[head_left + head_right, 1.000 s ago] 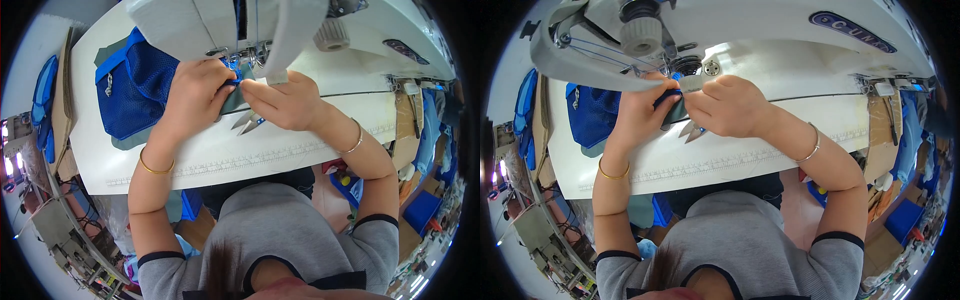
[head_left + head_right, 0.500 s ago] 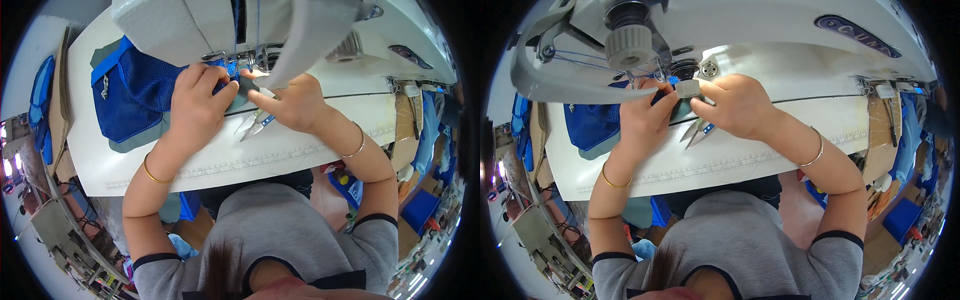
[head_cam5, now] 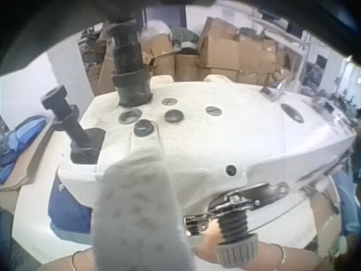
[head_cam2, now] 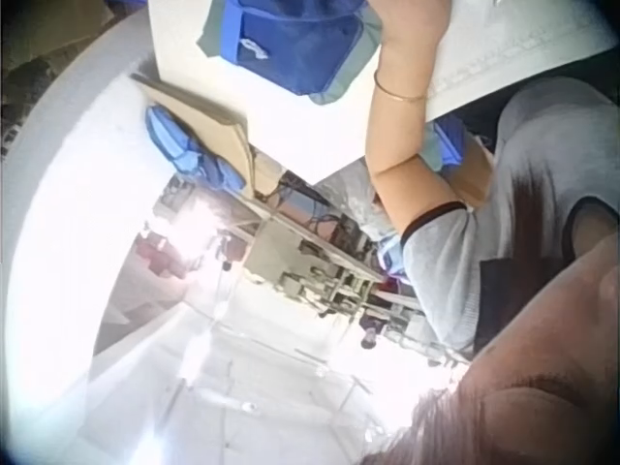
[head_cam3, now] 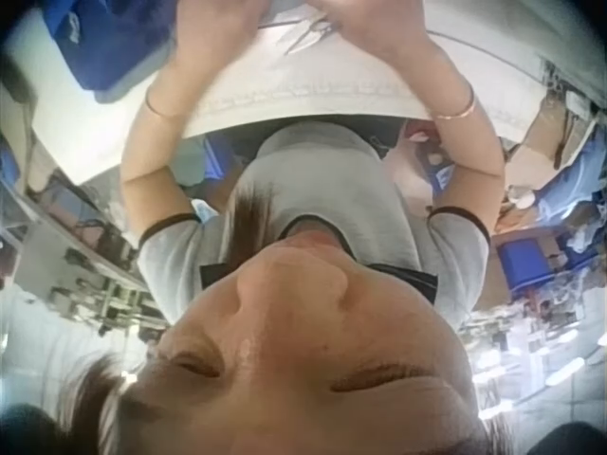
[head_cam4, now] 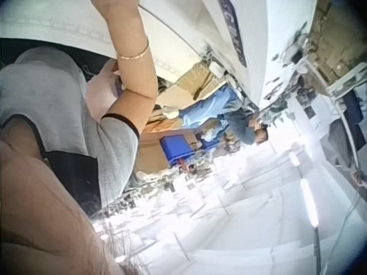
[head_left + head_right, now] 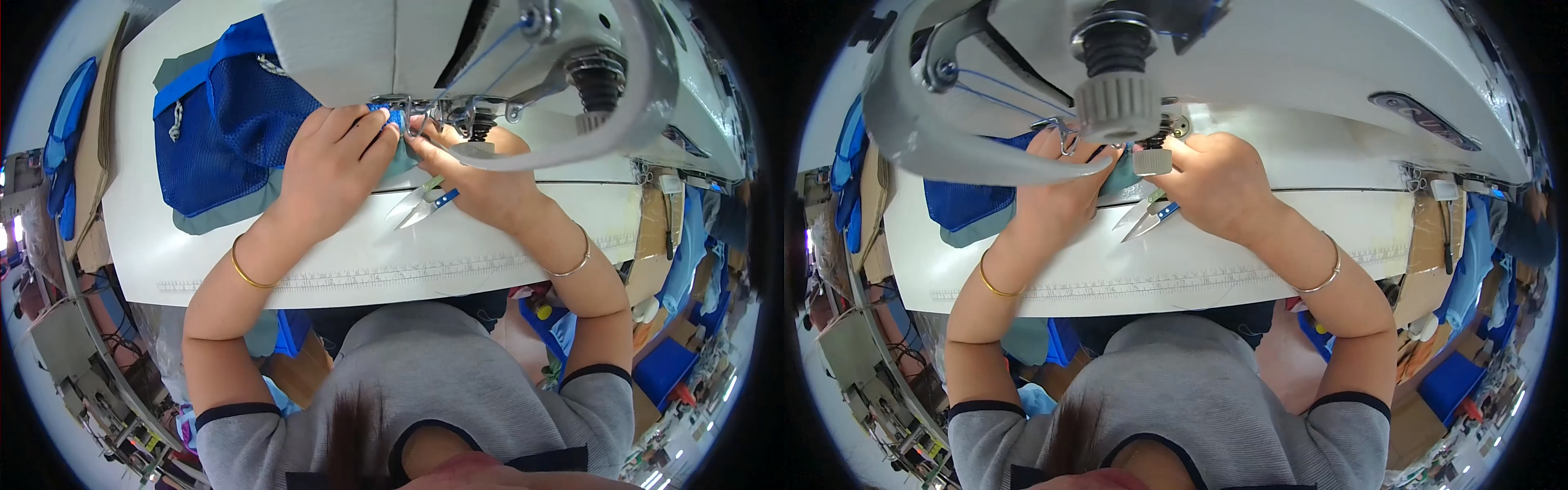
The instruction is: Sewing blue mesh pockets onto fabric using an industrial sewing machine.
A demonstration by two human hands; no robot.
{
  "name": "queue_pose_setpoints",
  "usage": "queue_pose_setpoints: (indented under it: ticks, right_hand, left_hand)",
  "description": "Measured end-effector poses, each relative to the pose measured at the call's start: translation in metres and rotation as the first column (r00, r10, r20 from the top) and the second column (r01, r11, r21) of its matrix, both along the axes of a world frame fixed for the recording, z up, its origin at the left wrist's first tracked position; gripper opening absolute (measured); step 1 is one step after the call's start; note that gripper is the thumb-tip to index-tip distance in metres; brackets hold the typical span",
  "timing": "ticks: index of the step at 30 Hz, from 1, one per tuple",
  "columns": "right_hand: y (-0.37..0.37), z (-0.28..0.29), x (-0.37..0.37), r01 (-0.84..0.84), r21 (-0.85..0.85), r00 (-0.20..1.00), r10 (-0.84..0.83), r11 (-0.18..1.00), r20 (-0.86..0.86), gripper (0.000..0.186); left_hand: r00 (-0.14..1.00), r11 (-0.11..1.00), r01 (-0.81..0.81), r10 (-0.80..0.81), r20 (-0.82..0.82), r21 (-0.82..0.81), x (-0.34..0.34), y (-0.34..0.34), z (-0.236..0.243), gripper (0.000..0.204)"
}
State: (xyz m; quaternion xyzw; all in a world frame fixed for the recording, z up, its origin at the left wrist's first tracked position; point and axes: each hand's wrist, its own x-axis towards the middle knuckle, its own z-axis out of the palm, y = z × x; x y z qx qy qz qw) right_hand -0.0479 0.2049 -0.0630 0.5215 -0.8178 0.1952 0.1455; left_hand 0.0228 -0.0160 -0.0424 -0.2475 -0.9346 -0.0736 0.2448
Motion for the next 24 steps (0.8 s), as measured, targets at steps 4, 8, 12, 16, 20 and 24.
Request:
queue_pose_setpoints:
  ticks: [4,8,12,16,20,24]
  right_hand:
    - [0.003,0.003,-0.004,0.024,0.068,0.999,-0.026,0.997,0.024,0.042]
    - [0.004,0.007,-0.003,0.065,0.128,0.998,-0.067,0.990,0.007,0.061]
    - [0.002,0.006,-0.003,0.042,0.078,0.999,-0.041,0.996,-0.006,0.033]
    - [0.000,-0.001,-0.004,0.030,0.012,0.999,-0.030,0.999,-0.031,0.026]
    - [-0.003,0.003,-0.002,0.025,-0.001,0.999,-0.025,1.000,-0.031,0.018]
    - [-0.001,0.003,-0.001,0.005,-0.022,0.997,-0.007,1.000,-0.077,0.018]
  left_hand:
    - [0.999,1.000,0.015,-0.016,-0.038,-0.022,-0.003,-0.002,0.000,0.030]
    - [1.000,0.999,0.003,-0.004,-0.019,-0.049,-0.006,0.002,0.000,0.028]
    - [0.998,0.999,-0.005,0.002,-0.057,-0.046,-0.006,0.003,-0.002,0.025]
    - [0.998,0.999,-0.002,0.000,-0.064,-0.040,-0.007,0.003,-0.002,0.026]
    - [0.994,0.999,-0.029,0.032,-0.105,0.027,-0.005,0.001,-0.009,0.025]
    - [0.995,0.995,-0.042,0.049,-0.088,0.086,-0.005,0.001,-0.007,0.025]
